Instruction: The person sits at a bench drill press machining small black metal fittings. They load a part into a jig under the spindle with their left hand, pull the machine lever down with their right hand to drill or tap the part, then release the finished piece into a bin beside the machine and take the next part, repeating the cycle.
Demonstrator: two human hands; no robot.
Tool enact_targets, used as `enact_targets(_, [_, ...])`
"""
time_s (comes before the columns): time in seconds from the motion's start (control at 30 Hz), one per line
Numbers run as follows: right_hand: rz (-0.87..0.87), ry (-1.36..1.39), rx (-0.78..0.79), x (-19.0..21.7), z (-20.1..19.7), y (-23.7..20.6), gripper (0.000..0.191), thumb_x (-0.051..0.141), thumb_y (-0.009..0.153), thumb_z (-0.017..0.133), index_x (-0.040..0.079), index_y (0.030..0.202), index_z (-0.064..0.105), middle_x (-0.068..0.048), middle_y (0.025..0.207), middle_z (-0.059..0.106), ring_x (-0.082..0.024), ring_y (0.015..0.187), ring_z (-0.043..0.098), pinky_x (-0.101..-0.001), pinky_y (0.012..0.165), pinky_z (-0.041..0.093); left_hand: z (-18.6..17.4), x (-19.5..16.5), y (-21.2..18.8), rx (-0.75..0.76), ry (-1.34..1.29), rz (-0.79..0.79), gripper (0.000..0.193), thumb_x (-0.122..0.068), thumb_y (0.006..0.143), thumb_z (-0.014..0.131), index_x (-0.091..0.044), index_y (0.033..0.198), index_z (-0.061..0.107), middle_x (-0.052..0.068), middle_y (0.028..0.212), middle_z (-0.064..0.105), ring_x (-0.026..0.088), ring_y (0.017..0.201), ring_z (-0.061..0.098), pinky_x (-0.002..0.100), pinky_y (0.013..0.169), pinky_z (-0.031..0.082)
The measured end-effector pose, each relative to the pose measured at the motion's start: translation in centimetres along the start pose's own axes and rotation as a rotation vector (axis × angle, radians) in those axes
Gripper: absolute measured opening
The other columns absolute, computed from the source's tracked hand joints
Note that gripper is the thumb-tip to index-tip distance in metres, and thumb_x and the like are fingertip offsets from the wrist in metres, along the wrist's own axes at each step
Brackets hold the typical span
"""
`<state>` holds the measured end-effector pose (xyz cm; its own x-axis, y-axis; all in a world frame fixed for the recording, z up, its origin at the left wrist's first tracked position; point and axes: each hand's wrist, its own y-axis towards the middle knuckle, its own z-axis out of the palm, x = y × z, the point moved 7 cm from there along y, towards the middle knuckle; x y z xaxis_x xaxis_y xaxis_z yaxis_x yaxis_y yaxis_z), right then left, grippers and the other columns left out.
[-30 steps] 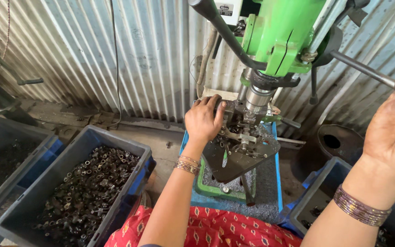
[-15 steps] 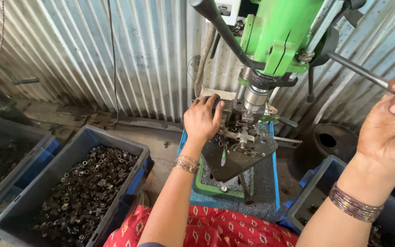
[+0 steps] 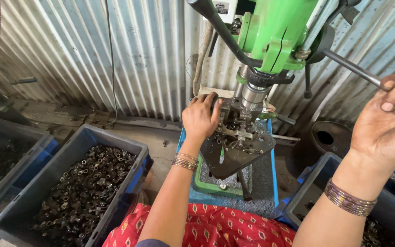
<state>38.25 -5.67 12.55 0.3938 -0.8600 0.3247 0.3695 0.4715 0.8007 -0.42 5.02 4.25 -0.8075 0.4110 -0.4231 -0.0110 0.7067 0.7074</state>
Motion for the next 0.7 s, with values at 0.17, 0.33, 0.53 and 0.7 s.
enact_targets(0.17, [-0.007, -0.001, -0.008, 0.0, 0.1, -0.2, 0.032, 0.014, 0.119, 0.046, 0.009, 0.087, 0.044, -0.006, 0.065, 0.036, -0.016, 0.061, 0.035, -0.0292, 0.081, 0.039, -0.1, 0.0, -0.1, -0.004, -0.005, 0.011, 0.043, -0.043, 0.101, 0.055, -0.011, 0.121, 0.074, 0.011, 0.11, 0.075, 0.035, 0.098, 0.069, 0.044, 0.084, 0.056])
enact_targets(0.33, [-0.013, -0.002, -0.015, 0.0, 0.3, -0.4, 0.03, 0.016, 0.12, 0.045, 0.01, 0.09, 0.044, -0.006, 0.064, 0.036, -0.017, 0.06, 0.034, -0.03, 0.08, 0.04, -0.1, -0.1, 0.0, -0.004, -0.004, 0.006, 0.043, -0.043, 0.1, 0.055, -0.01, 0.121, 0.074, 0.011, 0.109, 0.075, 0.035, 0.098, 0.069, 0.045, 0.081, 0.056])
enact_targets(0.53, [-0.028, 0.003, -0.029, 0.0, 0.3, -0.6, 0.028, 0.019, 0.121, 0.043, 0.011, 0.094, 0.043, -0.006, 0.062, 0.035, -0.017, 0.058, 0.033, -0.0309, 0.078, 0.04, -0.2, -0.1, 0.0, -0.03, -0.011, 0.026, 0.042, -0.042, 0.1, 0.056, -0.01, 0.12, 0.074, 0.011, 0.109, 0.075, 0.034, 0.098, 0.069, 0.045, 0.08, 0.056])
enact_targets(0.7, [-0.046, 0.006, -0.035, -0.3, 1.3, -1.5, 0.026, 0.021, 0.121, 0.041, 0.012, 0.097, 0.043, -0.006, 0.061, 0.035, -0.018, 0.057, 0.033, -0.0317, 0.077, 0.04, -0.2, 0.0, -0.1, -0.042, -0.02, 0.025, 0.041, -0.041, 0.1, 0.057, -0.01, 0.119, 0.074, 0.011, 0.107, 0.075, 0.034, 0.097, 0.069, 0.045, 0.079, 0.056])
